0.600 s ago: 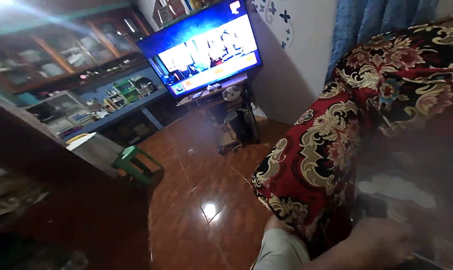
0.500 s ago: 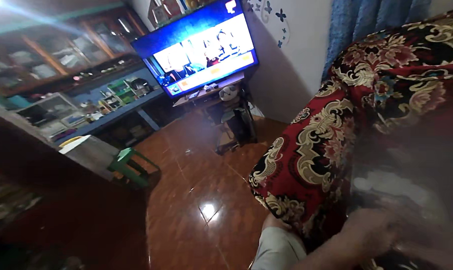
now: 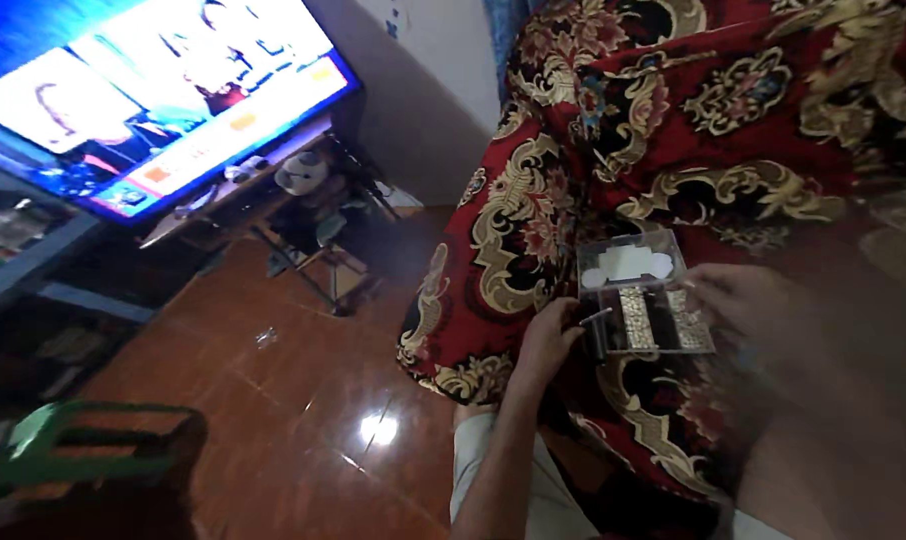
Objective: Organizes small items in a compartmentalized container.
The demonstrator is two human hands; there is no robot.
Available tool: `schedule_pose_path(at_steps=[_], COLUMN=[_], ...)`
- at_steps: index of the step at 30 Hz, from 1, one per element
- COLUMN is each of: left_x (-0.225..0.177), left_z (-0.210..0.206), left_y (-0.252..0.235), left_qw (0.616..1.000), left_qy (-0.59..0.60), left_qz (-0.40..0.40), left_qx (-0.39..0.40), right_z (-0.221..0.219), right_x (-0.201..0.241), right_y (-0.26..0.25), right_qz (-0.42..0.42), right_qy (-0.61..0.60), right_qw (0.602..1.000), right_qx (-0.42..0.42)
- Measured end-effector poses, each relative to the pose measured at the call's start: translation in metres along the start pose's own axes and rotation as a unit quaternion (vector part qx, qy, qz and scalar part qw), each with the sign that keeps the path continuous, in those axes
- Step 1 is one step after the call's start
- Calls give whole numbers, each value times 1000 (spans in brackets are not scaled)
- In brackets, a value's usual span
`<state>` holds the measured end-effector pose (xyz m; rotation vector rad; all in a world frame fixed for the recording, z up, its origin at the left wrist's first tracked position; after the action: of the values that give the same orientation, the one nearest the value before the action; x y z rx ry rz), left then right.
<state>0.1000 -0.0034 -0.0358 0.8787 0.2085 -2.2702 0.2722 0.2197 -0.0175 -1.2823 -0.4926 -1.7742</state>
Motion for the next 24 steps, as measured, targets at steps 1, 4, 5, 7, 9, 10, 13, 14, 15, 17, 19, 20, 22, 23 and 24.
schedule_pose_path(at_steps=[1,4,5,7,9,10,13,14,15,17,19,20,22,23,24], left_x=[2,5,6,10,17,20,27,28,29,31,32,32,30,27,25], left_z=[-1,-7,-10,-14,-18,-20,-29,-31,-34,-38,-40,-41,-41,-41,-42], left_y=[-1,-6,-8,-12,-14,-14,-12,-11,-11,-12,-13,-12,-10,-8,-6], left_qw=[1000,997,996,993,993,995,999,999,999,999,998,997,993,990,987], left_qy=[-7,-48,-65,-86,-77,-60,-13,-7,-1,5,0,-1,-1,-1,7], left_qz=[14,54,66,82,85,77,47,42,40,35,26,25,38,52,67], left_qx=[-6,3,11,26,26,17,-17,-24,-28,-37,-57,-71,-112,-131,-143], right_z=[2,4,5,5,3,3,3,3,2,2,2,2,2,1,1], right_x=[0,1,1,1,-3,-5,-9,-10,-10,-10,-10,-9,-10,-10,-10], right_y=[0,-1,-1,-1,-2,-2,-3,-3,-3,-3,-3,-3,-3,-3,-3], right_qz=[-3,-9,-12,-13,-2,8,26,27,27,26,28,33,49,54,57], right_qy=[3,3,3,1,0,1,12,15,17,18,21,21,25,23,17], right_qw=[1000,1000,999,999,999,999,998,998,997,997,996,996,995,994,994], right_qx=[-7,-26,-30,-36,-43,-49,-56,-60,-65,-71,-76,-80,-89,-93,-97])
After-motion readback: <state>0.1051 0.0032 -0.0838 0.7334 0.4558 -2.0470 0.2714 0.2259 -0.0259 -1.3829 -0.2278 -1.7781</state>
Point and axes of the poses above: each hand's wrist, its own y-axis away from the middle knuckle, its own z-axis out of the back of the hand, x = y × z, the point moved 1 cm from there along -y, towards the middle knuckle, and after that the axes turned 5 degrees about -x, right-handed, at the moved point
